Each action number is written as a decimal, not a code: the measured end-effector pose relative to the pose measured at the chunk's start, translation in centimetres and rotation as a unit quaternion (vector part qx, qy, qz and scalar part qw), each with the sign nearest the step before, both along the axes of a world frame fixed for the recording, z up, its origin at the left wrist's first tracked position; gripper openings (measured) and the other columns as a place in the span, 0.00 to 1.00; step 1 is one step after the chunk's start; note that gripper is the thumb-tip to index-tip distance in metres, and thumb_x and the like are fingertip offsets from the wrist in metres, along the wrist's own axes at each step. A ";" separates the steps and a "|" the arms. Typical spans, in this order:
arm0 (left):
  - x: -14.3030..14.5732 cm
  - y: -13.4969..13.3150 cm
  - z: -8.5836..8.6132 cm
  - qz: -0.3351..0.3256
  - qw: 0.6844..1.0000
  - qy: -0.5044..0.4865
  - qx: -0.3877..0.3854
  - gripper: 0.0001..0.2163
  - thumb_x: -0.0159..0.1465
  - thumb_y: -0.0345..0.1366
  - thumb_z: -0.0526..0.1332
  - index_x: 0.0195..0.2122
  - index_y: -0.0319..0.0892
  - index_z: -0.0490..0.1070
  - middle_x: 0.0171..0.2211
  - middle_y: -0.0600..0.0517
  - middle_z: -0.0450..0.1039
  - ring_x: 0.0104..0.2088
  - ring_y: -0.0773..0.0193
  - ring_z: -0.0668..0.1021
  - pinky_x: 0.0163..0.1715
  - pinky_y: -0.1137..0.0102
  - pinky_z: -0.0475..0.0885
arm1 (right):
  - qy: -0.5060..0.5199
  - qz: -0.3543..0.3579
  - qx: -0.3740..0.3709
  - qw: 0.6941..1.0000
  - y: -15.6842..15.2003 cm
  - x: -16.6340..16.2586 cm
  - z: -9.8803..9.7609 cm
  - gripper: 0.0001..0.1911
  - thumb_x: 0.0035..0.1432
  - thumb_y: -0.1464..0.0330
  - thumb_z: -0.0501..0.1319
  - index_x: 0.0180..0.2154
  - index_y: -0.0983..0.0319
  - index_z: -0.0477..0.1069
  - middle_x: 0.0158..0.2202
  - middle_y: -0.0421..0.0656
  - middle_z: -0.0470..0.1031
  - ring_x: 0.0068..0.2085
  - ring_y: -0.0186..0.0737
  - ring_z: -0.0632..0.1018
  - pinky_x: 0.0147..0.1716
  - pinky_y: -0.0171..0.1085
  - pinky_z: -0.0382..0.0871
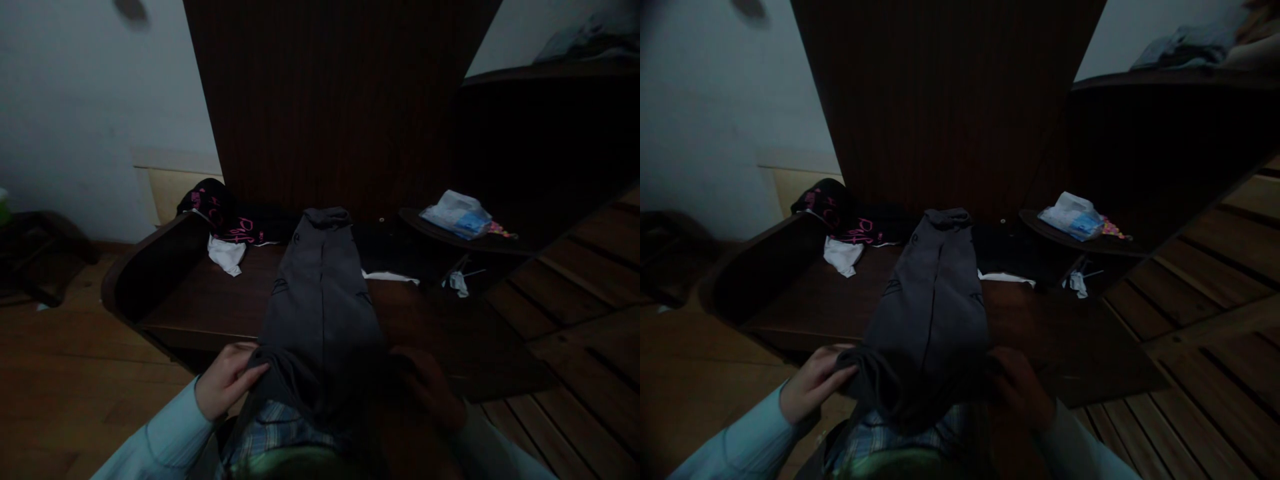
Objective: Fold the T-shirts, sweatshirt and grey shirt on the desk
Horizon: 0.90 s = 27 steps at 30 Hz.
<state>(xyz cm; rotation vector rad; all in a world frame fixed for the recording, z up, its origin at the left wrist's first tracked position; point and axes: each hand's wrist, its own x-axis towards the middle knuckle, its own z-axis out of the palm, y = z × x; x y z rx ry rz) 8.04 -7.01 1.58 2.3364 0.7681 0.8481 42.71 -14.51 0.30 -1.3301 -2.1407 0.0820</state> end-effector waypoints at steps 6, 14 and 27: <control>0.9 1.3 2.9 0.028 0.992 -0.022 -0.121 0.19 0.59 0.47 0.50 0.19 0.39 0.67 0.15 0.55 0.63 0.18 0.70 0.66 0.19 0.76 0.63 | 0.088 0.004 -0.079 0.993 1.5 -0.4 4.1 0.19 0.58 0.56 0.48 0.29 0.57 0.72 0.24 0.41 0.75 0.26 0.38 0.75 0.26 0.35 0.70; 4.9 11.7 1.4 0.158 0.961 -0.143 -0.179 0.22 0.53 0.52 0.54 0.34 0.36 0.71 0.31 0.48 0.73 0.32 0.60 0.73 0.30 0.70 0.68 | 0.154 -0.133 -0.071 0.977 11.2 1.0 2.5 0.21 0.54 0.53 0.49 0.31 0.62 0.71 0.29 0.44 0.75 0.31 0.41 0.75 0.30 0.37 0.67; 6.3 16.1 -0.8 0.183 0.972 -0.097 -0.108 0.19 0.55 0.49 0.50 0.31 0.37 0.69 0.31 0.50 0.73 0.34 0.61 0.73 0.36 0.71 0.66 | 0.085 -0.270 0.020 0.959 13.8 1.7 -0.9 0.21 0.54 0.52 0.48 0.24 0.61 0.65 0.16 0.37 0.62 0.20 0.34 0.66 0.22 0.32 0.55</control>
